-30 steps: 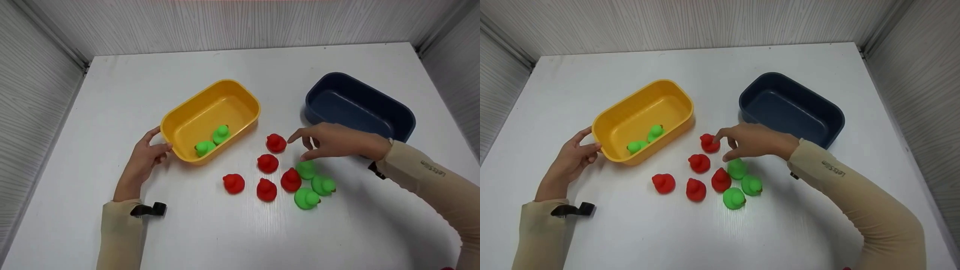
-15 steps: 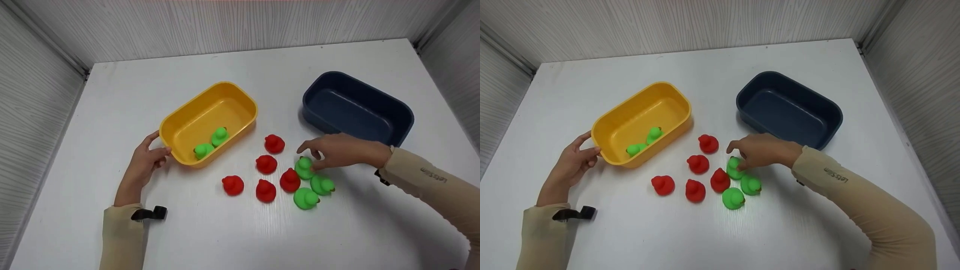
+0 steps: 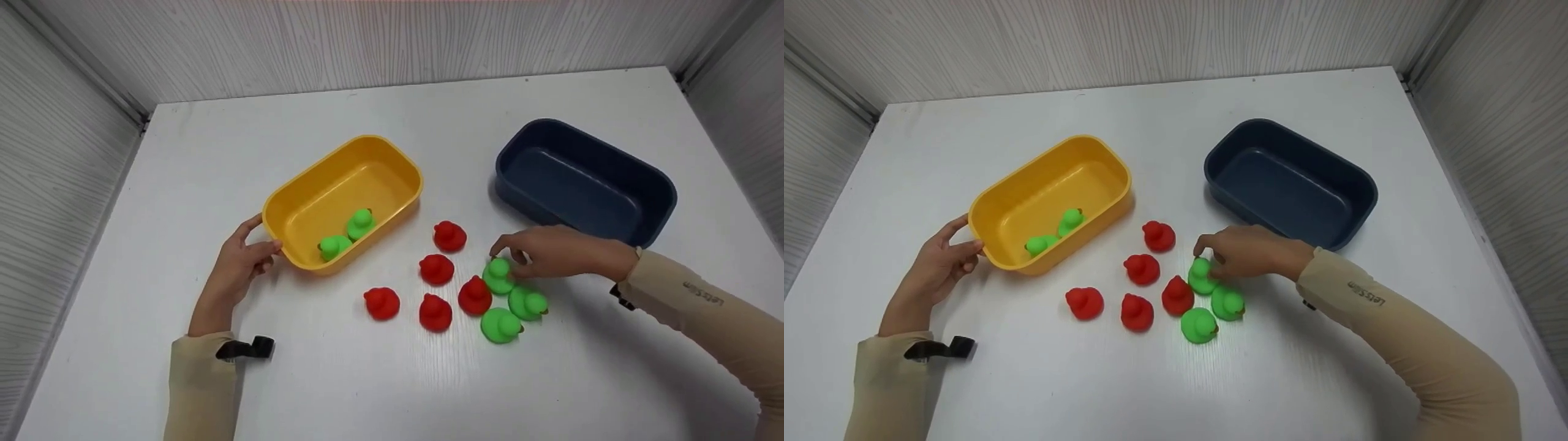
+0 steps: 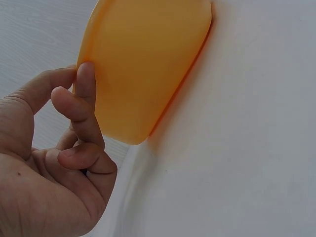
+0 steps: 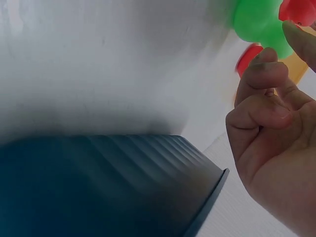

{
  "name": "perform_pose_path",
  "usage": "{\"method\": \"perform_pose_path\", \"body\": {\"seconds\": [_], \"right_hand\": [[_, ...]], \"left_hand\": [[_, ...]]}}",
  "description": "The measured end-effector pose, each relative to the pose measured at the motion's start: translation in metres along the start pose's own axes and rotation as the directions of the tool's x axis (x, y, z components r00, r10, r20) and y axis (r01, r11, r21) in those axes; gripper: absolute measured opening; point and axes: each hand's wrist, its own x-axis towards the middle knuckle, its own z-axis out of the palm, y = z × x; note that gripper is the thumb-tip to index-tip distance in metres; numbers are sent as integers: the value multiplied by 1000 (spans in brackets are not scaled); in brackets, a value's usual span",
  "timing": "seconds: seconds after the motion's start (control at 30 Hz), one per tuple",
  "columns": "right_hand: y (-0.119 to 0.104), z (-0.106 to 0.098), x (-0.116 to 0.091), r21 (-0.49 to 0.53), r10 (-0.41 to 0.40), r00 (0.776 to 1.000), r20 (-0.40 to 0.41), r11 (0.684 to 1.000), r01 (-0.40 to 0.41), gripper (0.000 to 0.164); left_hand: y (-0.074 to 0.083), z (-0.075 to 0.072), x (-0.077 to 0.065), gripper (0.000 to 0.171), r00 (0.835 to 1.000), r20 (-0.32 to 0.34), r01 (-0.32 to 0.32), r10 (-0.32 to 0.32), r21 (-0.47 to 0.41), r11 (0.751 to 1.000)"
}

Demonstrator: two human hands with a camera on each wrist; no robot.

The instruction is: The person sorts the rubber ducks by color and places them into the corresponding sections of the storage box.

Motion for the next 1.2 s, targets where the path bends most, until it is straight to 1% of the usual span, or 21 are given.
{"method": "perform_pose_path", "body": {"seconds": [0.2, 0.3, 0.47, 0.63, 0.8, 1.07, 1.2], "right_hand": [[11, 7, 0, 38, -38, 999, -18, 999, 39, 35], [14, 8, 0, 53, -50, 998, -24, 997, 51, 36], [15, 9, -1, 70, -59, 998, -36, 996, 62, 34], [14, 8, -3, 59, -58, 997, -46, 996, 61, 33], [5, -5, -8, 42, -73, 993, -92, 996, 78, 35], [-14, -30, -16, 83, -68, 984, -164, 993, 82, 35], [-22, -39, -14, 87, -90, 975, -202, 990, 110, 34]], "left_hand": [[2, 0, 0, 75, 1000, 6, 6, -5, -20, 1000], [2, 0, -1, 75, 1000, 1, 8, -8, -13, 1000], [1, 1, 0, 76, 1000, 4, -1, 1, -11, 1000], [0, 1, 0, 76, 1000, 9, -8, 8, -9, 1000], [0, 0, 0, 74, 1000, 1, -2, 2, -12, 1000], [1, 1, 0, 77, 1000, 12, -6, 6, 13, 1000], [1, 1, 0, 77, 1000, 10, -7, 6, 11, 1000]]}}
